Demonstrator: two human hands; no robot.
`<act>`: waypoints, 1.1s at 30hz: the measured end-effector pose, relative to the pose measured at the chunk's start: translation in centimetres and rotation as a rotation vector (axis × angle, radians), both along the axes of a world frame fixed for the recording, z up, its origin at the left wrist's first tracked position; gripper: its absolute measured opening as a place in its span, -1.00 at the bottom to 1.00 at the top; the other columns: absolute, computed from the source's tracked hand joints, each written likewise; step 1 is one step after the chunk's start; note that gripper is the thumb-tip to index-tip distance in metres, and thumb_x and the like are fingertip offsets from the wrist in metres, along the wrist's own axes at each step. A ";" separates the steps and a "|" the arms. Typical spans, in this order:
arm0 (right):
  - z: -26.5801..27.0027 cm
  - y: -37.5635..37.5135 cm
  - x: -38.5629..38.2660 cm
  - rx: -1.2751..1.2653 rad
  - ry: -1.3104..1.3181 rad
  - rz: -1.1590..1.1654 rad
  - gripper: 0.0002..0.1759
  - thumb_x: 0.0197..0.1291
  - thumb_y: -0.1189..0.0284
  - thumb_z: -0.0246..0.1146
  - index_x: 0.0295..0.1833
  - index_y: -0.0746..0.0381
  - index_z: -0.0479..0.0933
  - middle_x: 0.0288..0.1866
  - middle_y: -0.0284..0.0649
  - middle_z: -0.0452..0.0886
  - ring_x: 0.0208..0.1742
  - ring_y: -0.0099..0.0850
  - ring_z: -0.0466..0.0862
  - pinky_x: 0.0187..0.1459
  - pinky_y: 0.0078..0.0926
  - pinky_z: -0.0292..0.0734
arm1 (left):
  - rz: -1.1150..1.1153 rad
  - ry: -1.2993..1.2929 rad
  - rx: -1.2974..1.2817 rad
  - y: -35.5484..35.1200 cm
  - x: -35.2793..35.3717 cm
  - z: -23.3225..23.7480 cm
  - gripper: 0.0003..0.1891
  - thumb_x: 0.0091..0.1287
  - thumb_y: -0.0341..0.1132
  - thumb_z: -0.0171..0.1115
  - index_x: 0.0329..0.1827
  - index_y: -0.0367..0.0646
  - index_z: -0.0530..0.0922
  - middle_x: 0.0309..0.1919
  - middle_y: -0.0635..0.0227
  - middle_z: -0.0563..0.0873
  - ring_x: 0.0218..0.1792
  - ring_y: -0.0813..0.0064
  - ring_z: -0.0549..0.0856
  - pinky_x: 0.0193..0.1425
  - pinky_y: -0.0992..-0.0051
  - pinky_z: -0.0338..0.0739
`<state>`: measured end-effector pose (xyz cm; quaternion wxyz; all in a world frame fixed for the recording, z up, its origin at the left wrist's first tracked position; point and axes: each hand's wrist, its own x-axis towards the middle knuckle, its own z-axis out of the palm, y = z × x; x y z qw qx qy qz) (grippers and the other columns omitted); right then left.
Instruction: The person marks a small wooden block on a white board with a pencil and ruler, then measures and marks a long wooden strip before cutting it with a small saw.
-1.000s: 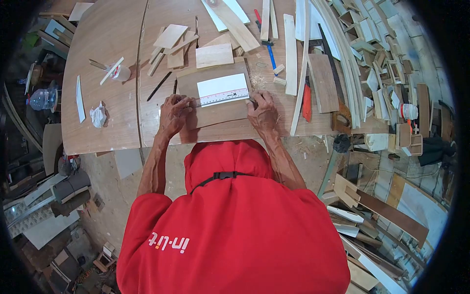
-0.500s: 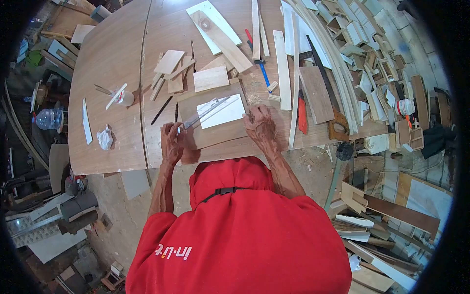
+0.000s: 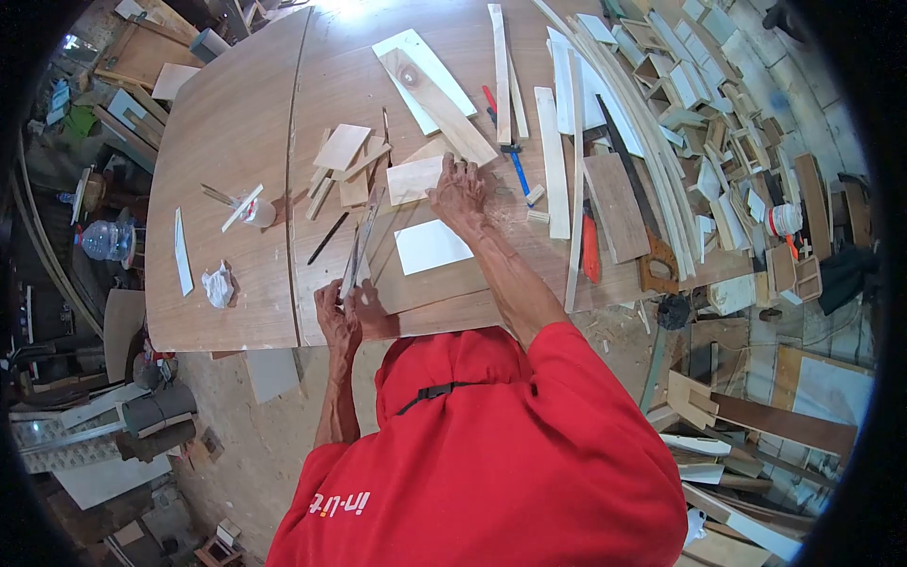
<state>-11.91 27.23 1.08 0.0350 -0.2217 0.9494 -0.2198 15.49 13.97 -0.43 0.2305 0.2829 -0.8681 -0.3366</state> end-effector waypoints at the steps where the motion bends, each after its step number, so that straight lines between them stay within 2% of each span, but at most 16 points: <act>1: -0.1 -0.2 0.0 -0.043 -0.050 -0.011 -0.24 0.06 0.28 0.41 0.32 0.32 0.26 0.24 0.05 0.49 0.33 0.06 0.40 0.22 0.07 0.40 | 0.009 -0.031 0.014 0.0 0.2 0.1 -0.72 0.34 -0.39 0.26 0.08 -0.24 0.55 -0.16 0.15 0.49 -0.18 0.26 0.55 -0.24 0.35 0.50; 2: -0.2 -0.4 -0.1 -0.043 -0.050 -0.007 -0.24 0.06 0.28 0.41 0.32 0.32 0.26 0.24 0.05 0.49 0.33 0.06 0.40 0.22 0.07 0.40 | 0.013 -0.031 0.014 0.0 0.4 0.1 -0.72 0.34 -0.39 0.26 0.08 -0.24 0.55 -0.16 0.15 0.49 -0.18 0.26 0.55 -0.24 0.35 0.50; 4: -0.5 -0.4 -0.4 -0.163 -0.123 -0.150 -0.24 -0.01 0.34 0.42 0.33 0.26 0.32 0.04 -0.02 0.63 0.07 -0.06 0.61 0.09 -0.05 0.51 | 0.036 -0.035 0.028 -0.1 0.6 0.0 -0.72 0.33 -0.40 0.26 0.08 -0.25 0.55 -0.17 0.15 0.49 -0.19 0.26 0.55 -0.22 0.35 0.49; 5: -0.6 -0.1 -0.5 -0.162 -0.124 -0.149 -0.24 -0.01 0.34 0.42 0.33 0.26 0.32 0.04 -0.02 0.63 0.07 -0.06 0.61 0.09 -0.05 0.51 | 0.037 -0.036 0.029 -0.1 0.5 -0.1 -0.72 0.33 -0.40 0.26 0.08 -0.25 0.55 -0.17 0.15 0.49 -0.19 0.26 0.55 -0.22 0.35 0.49; 7: -1.3 0.8 -1.0 -0.406 -0.265 -0.100 -0.39 -0.06 0.41 0.43 0.17 0.30 0.46 -0.11 -0.11 0.66 -0.10 -0.17 0.67 -0.03 -0.19 0.57 | 0.051 -0.022 0.031 0.0 0.3 0.2 -0.71 0.33 -0.39 0.26 0.08 -0.25 0.54 -0.18 0.16 0.48 -0.22 0.28 0.53 -0.19 0.34 0.48; 8: -1.8 1.3 -1.1 -0.403 -0.266 -0.103 -0.39 -0.06 0.41 0.43 0.17 0.30 0.46 -0.11 -0.11 0.66 -0.10 -0.17 0.67 -0.03 -0.19 0.57 | 0.049 -0.024 0.033 0.0 0.2 0.4 -0.71 0.33 -0.39 0.26 0.08 -0.25 0.54 -0.18 0.16 0.48 -0.22 0.28 0.53 -0.19 0.34 0.48; 10: -2.6 2.5 -0.9 -0.450 -0.219 0.069 -0.67 -0.06 0.53 0.38 -0.10 0.28 0.57 -0.17 -0.18 0.63 -0.14 -0.26 0.65 -0.11 -0.31 0.56 | 0.050 -0.038 0.074 0.0 -0.3 1.0 -0.72 0.33 -0.38 0.27 0.07 -0.26 0.55 -0.20 0.18 0.47 -0.26 0.30 0.49 -0.19 0.33 0.46; 11: -3.0 3.1 -0.7 -0.448 -0.222 0.064 -0.67 -0.06 0.53 0.38 -0.10 0.28 0.57 -0.17 -0.18 0.63 -0.14 -0.26 0.65 -0.11 -0.31 0.56 | 0.046 -0.042 0.077 -0.1 -0.5 0.8 -0.72 0.33 -0.38 0.27 0.07 -0.26 0.55 -0.20 0.18 0.47 -0.26 0.30 0.49 -0.19 0.33 0.46; 13: -3.1 4.0 0.1 -0.594 -0.071 0.156 -0.81 -0.08 0.66 0.32 -0.28 0.25 0.56 -0.20 -0.22 0.59 -0.15 -0.27 0.64 -0.14 -0.29 0.55 | 0.015 0.013 0.026 -0.2 -0.9 0.8 -0.73 0.33 -0.35 0.27 0.04 -0.27 0.55 -0.23 0.20 0.46 -0.28 0.33 0.46 -0.19 0.34 0.44; 14: -3.2 4.4 0.6 -0.593 -0.072 0.149 -0.81 -0.08 0.66 0.32 -0.28 0.25 0.56 -0.20 -0.22 0.59 -0.15 -0.27 0.64 -0.14 -0.29 0.55 | 0.009 0.009 0.028 -0.2 -1.0 0.7 -0.73 0.33 -0.35 0.27 0.04 -0.27 0.55 -0.23 0.20 0.46 -0.28 0.33 0.46 -0.19 0.34 0.44; 16: -2.7 5.0 1.4 -0.675 0.083 0.180 -0.71 -0.15 0.80 0.19 -0.32 0.21 0.51 -0.23 -0.21 0.56 -0.06 -0.17 0.58 -0.07 -0.26 0.49 | 0.037 0.012 0.070 0.0 -1.4 1.0 -0.74 0.34 -0.33 0.28 0.02 -0.26 0.56 -0.24 0.21 0.47 -0.29 0.35 0.45 -0.18 0.36 0.43; 26: -2.2 6.3 2.1 -0.564 0.161 0.215 -0.68 -0.14 0.75 0.29 -0.26 0.20 0.48 -0.19 -0.22 0.58 -0.01 -0.15 0.57 -0.04 -0.21 0.49 | 0.000 0.017 0.084 0.1 -1.8 1.3 -0.73 0.35 -0.33 0.28 0.03 -0.26 0.57 -0.27 0.24 0.47 -0.29 0.36 0.44 -0.18 0.37 0.42; 28: -1.9 6.1 2.1 -0.515 -0.006 0.141 -0.70 -0.04 0.67 0.35 -0.15 0.20 0.55 -0.17 -0.20 0.65 -0.07 -0.13 0.63 -0.06 -0.23 0.52 | 0.011 0.028 0.089 0.0 -1.6 1.0 -0.73 0.35 -0.33 0.27 0.04 -0.26 0.56 -0.26 0.24 0.46 -0.29 0.35 0.45 -0.18 0.37 0.42; 29: -1.8 5.8 2.1 -0.517 -0.004 0.143 -0.70 -0.04 0.67 0.35 -0.15 0.20 0.55 -0.17 -0.20 0.65 -0.07 -0.13 0.63 -0.06 -0.23 0.52 | 0.012 0.030 0.087 -0.1 -1.4 0.9 -0.73 0.35 -0.33 0.27 0.04 -0.26 0.56 -0.26 0.24 0.46 -0.29 0.35 0.45 -0.18 0.37 0.42; 31: -0.8 4.7 1.9 -0.654 -0.341 -0.058 -0.66 0.08 0.58 0.37 0.01 0.27 0.55 -0.11 -0.14 0.71 -0.12 -0.21 0.70 -0.07 -0.30 0.56 | 0.012 0.012 0.067 -0.2 -1.2 0.9 -0.73 0.35 -0.32 0.27 0.04 -0.26 0.56 -0.26 0.23 0.46 -0.29 0.34 0.45 -0.18 0.37 0.42; 33: -0.7 3.6 1.6 -0.767 -0.415 -0.071 -0.61 0.11 0.55 0.37 0.07 0.34 0.51 -0.07 -0.09 0.71 -0.11 -0.26 0.71 -0.07 -0.35 0.57 | 0.008 0.014 0.061 -0.4 -1.1 0.7 -0.73 0.35 -0.33 0.27 0.04 -0.26 0.56 -0.26 0.22 0.46 -0.29 0.34 0.46 -0.18 0.37 0.42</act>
